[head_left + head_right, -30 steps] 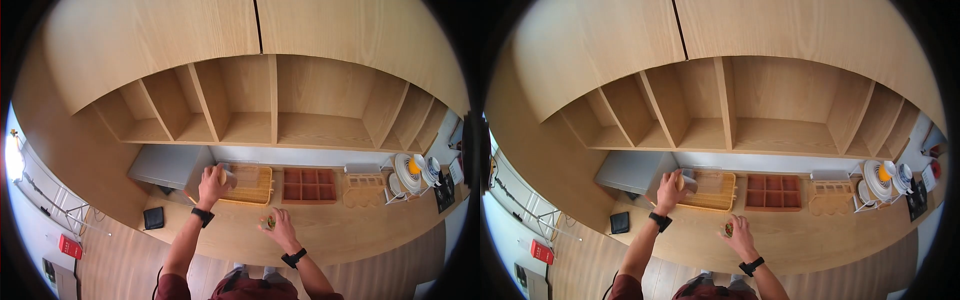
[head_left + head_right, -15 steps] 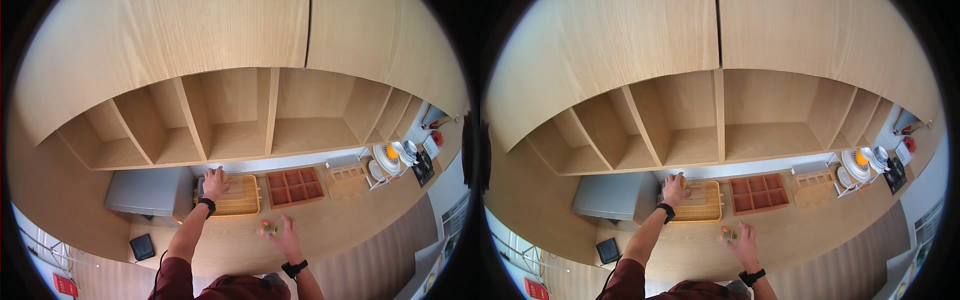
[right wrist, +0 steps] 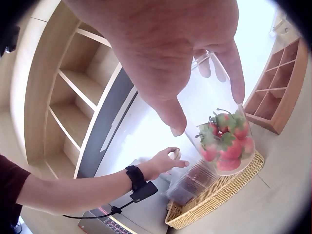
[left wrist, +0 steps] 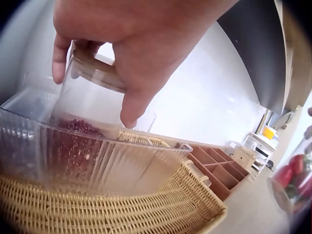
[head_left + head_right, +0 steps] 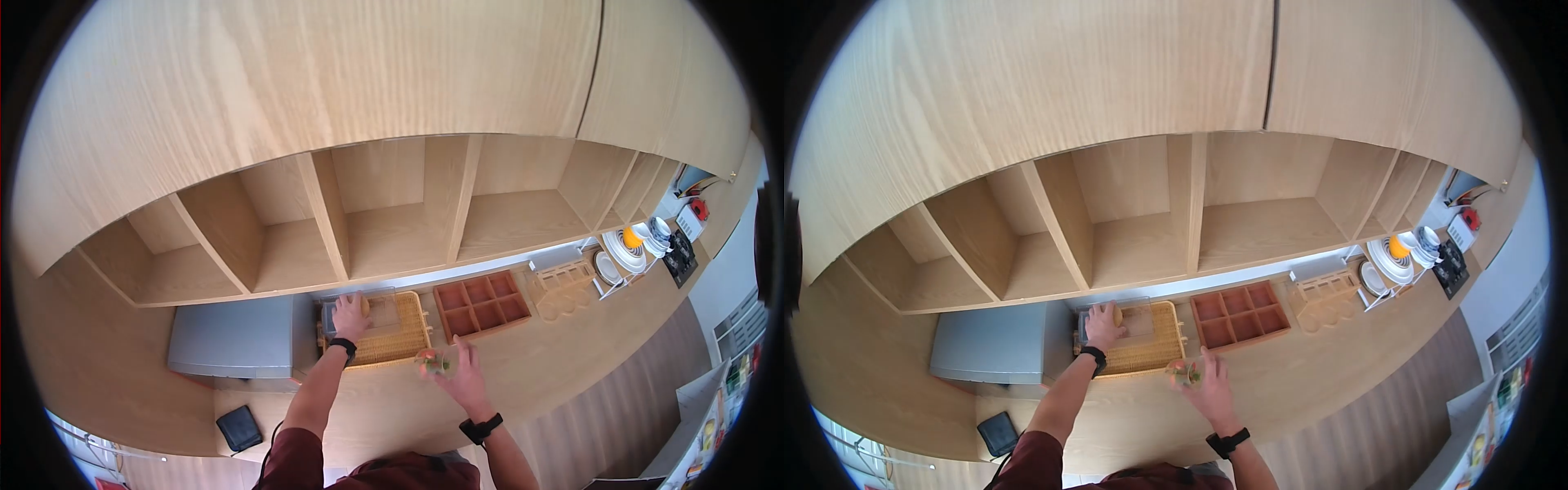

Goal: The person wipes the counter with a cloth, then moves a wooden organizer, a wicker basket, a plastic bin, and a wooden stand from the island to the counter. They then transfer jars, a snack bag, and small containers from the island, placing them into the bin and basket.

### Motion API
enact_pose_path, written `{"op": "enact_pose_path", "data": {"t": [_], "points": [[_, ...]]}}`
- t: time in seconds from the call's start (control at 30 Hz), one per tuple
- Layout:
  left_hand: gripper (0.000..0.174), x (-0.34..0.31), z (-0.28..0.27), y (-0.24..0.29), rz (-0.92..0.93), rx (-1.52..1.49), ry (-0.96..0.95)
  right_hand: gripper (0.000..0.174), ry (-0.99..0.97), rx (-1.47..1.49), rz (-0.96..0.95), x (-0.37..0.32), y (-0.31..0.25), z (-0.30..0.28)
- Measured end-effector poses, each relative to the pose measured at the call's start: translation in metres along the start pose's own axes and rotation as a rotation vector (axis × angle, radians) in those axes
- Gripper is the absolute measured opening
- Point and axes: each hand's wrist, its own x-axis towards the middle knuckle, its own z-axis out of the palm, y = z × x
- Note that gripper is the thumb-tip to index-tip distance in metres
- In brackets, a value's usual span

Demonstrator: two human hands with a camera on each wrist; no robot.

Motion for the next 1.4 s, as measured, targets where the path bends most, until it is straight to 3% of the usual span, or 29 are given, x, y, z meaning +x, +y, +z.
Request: {"op": "enact_pose_path", "data": {"t": [0.27,0.33,0.43,0.5,0.53,0.67,0.77,0.8,0.87,0.93,1.03,1.23,1.4], "points": [[0.099,-0.002,0.000,0.000,-0.054,-0.049,0.003,0.095,-0.033,-0.004,-0.078,0.072,-0.050,0.004],[0.100,-0.012,-0.009,0.003,-0.071,-0.077,0.023,0.090,-0.010,-0.015,-0.172,0.094,-0.049,0.017],[0.103,-0.041,-0.020,0.003,-0.009,-0.180,0.196,0.087,0.017,-0.054,-0.255,0.127,-0.044,0.047],[0.100,-0.071,-0.015,-0.002,0.123,-0.319,0.401,0.086,-0.016,-0.037,-0.230,0.143,-0.048,0.065],[0.100,-0.092,-0.017,-0.003,0.117,-0.312,0.403,0.085,-0.044,-0.028,-0.205,0.149,-0.049,0.074],[0.075,-0.188,-0.030,-0.011,0.290,-0.292,0.293,0.082,-0.169,-0.102,-0.193,0.164,-0.048,0.107],[0.065,-0.246,-0.036,-0.030,0.316,-0.267,0.278,0.086,-0.231,-0.132,-0.192,0.166,-0.046,0.127],[0.065,-0.264,-0.037,-0.035,0.309,-0.268,0.277,0.087,-0.254,-0.129,-0.183,0.167,-0.042,0.134],[0.061,-0.292,-0.036,-0.047,0.112,-0.420,0.240,0.089,-0.280,-0.125,-0.177,0.169,-0.038,0.146],[0.061,-0.312,-0.035,-0.057,0.100,-0.440,0.265,0.092,-0.397,-0.134,-0.051,0.171,-0.034,0.156],[0.064,-0.338,-0.036,-0.063,-0.023,-0.461,0.242,0.098,-0.427,-0.200,-0.016,0.173,-0.022,0.180],[0.067,-0.363,-0.024,-0.067,-0.088,-0.454,0.276,0.110,-0.385,-0.211,-0.028,0.172,0.000,0.206],[0.066,-0.370,-0.033,-0.063,-0.133,-0.521,0.222,0.105,-0.345,-0.196,-0.019,0.162,-0.004,0.206]]}}
